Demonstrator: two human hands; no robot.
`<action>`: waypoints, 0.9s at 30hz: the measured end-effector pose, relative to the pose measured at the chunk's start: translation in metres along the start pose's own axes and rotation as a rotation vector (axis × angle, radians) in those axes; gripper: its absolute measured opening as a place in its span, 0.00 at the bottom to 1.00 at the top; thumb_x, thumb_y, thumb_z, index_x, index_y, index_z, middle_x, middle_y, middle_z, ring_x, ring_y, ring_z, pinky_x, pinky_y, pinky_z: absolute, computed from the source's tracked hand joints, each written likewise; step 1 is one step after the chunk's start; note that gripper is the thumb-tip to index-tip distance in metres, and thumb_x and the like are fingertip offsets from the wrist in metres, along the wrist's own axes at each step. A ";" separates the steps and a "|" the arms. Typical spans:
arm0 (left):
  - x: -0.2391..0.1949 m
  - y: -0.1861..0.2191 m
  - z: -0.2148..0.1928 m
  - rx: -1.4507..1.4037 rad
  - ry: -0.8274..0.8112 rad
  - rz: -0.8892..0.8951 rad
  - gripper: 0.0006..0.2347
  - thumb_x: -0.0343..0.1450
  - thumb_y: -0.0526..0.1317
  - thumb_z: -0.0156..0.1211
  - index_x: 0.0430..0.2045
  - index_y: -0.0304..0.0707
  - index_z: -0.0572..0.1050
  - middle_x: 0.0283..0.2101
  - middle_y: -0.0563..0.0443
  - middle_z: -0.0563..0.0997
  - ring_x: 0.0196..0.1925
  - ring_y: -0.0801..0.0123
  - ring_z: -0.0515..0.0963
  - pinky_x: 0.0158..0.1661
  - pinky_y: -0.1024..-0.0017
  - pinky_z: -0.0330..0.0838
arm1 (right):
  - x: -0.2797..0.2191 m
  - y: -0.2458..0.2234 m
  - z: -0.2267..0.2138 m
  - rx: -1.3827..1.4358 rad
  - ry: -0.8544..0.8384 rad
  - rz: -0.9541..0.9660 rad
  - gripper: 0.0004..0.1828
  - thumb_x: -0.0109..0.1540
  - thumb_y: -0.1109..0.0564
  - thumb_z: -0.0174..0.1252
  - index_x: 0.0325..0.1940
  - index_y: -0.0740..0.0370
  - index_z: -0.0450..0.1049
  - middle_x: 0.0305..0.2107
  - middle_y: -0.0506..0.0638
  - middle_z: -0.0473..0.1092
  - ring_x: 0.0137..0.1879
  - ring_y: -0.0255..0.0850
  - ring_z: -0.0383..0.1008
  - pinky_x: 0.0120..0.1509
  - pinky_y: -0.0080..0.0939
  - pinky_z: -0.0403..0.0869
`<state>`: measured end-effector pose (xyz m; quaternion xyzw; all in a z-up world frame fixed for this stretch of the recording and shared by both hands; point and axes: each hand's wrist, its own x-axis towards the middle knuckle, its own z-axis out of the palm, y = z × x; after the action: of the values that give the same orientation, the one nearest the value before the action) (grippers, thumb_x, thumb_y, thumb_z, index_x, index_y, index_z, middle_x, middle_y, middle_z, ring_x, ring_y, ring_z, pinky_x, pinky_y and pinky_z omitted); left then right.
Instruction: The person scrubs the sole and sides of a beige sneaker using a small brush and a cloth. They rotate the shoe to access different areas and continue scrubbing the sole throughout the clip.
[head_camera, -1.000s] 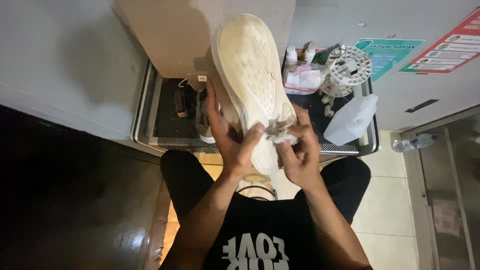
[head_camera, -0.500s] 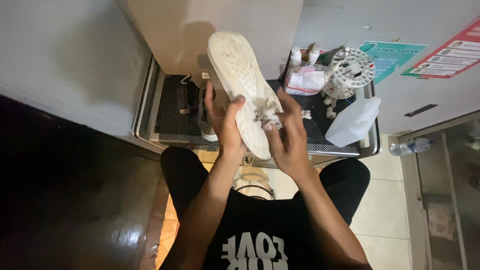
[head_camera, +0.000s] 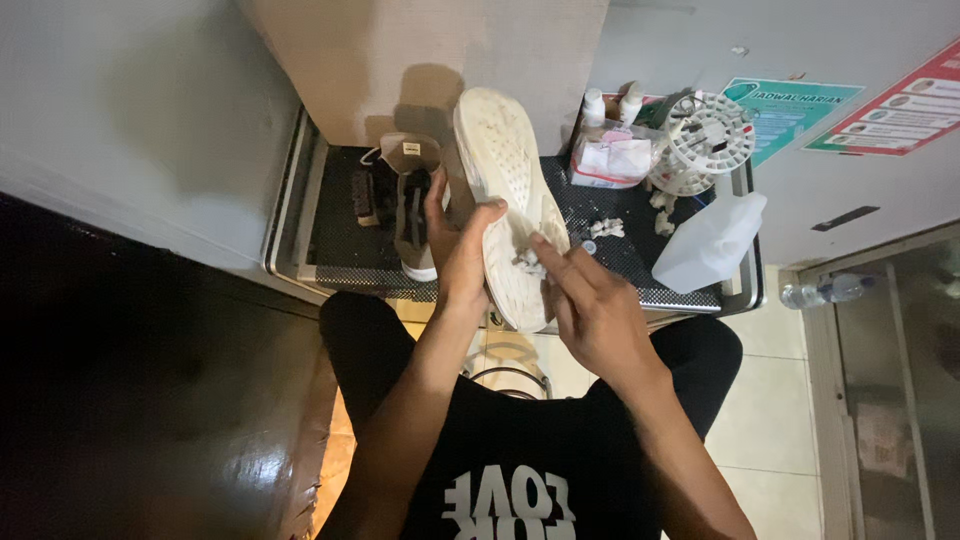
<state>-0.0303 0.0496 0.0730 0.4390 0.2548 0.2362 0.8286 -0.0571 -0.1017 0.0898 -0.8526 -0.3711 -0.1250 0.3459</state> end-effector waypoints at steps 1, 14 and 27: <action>-0.001 -0.001 0.000 0.002 0.000 -0.003 0.41 0.55 0.37 0.72 0.67 0.46 0.60 0.61 0.32 0.66 0.60 0.48 0.67 0.59 0.57 0.64 | 0.001 -0.004 -0.002 0.001 -0.001 0.003 0.23 0.62 0.68 0.51 0.62 0.60 0.71 0.27 0.59 0.69 0.28 0.57 0.73 0.30 0.52 0.71; -0.016 0.009 -0.017 0.020 -0.260 0.166 0.41 0.56 0.38 0.73 0.67 0.42 0.60 0.63 0.33 0.61 0.64 0.48 0.61 0.64 0.54 0.53 | 0.000 0.007 -0.002 0.577 0.154 -0.100 0.15 0.64 0.58 0.58 0.54 0.63 0.73 0.71 0.70 0.46 0.77 0.66 0.48 0.75 0.64 0.51; -0.062 -0.004 -0.032 -0.024 -0.336 0.302 0.44 0.59 0.30 0.68 0.71 0.45 0.50 0.58 0.39 0.73 0.59 0.64 0.69 0.57 0.62 0.67 | -0.015 -0.010 0.025 0.599 0.551 0.203 0.08 0.61 0.68 0.64 0.40 0.71 0.71 0.39 0.64 0.74 0.50 0.50 0.74 0.55 0.54 0.69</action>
<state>-0.0965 0.0290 0.0678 0.4957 0.0417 0.2841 0.8197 -0.0756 -0.0878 0.0696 -0.6812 -0.1988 -0.2002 0.6755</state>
